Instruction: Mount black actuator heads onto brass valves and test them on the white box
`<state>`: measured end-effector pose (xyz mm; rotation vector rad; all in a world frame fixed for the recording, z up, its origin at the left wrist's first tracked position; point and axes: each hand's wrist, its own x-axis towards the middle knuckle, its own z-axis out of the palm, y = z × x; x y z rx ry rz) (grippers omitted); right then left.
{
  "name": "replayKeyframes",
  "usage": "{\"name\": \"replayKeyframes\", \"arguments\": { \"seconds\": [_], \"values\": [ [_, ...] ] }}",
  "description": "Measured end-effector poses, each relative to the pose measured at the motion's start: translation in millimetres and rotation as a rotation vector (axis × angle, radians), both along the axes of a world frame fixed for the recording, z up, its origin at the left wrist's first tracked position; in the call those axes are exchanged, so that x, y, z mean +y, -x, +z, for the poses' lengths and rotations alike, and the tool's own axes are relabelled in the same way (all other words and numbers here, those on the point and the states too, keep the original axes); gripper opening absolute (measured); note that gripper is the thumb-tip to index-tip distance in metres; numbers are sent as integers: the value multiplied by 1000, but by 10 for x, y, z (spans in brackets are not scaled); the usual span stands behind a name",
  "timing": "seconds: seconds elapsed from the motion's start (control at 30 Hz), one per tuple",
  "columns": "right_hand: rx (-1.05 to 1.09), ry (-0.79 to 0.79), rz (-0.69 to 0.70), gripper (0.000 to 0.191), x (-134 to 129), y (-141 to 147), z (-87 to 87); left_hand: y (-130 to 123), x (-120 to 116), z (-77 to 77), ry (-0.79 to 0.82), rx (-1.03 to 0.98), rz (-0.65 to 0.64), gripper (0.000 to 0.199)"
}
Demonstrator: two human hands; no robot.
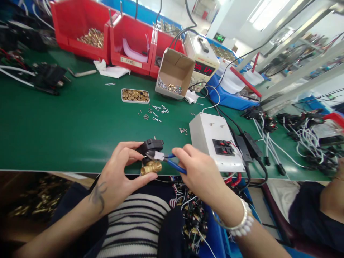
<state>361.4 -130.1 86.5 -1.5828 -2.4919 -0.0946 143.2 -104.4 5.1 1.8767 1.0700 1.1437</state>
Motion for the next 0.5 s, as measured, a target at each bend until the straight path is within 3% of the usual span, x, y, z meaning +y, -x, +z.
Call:
{"name": "replayKeyframes", "arguments": {
  "seconds": [0.03,0.13,0.17,0.2,0.3,0.33,0.43,0.5],
  "values": [
    [34,-58,-51,21,-3,-7,-3,-1,0,3,7,-3,0,36],
    [257,-458,-290,15,-25,-8,-15,-4,5,2,7,0,-9,36],
    [271,-476,-290,15,-29,-3,-26,-3,6,-1,4,0,-12,36],
    [235,-398,-243,16,-29,3,-38,-2,6,-4,3,0,-14,37],
    [22,16,-23,23,-17,3,-51,4,3,-6,12,-7,-5,37],
    [19,24,-30,23,-15,-2,-44,6,2,-4,17,-11,-2,37],
    [234,-362,-267,16,-16,-13,-17,5,4,9,19,-6,-11,36],
    [278,-426,-283,17,-8,-6,-19,-2,10,16,-1,12,-17,37]
  ]
}}
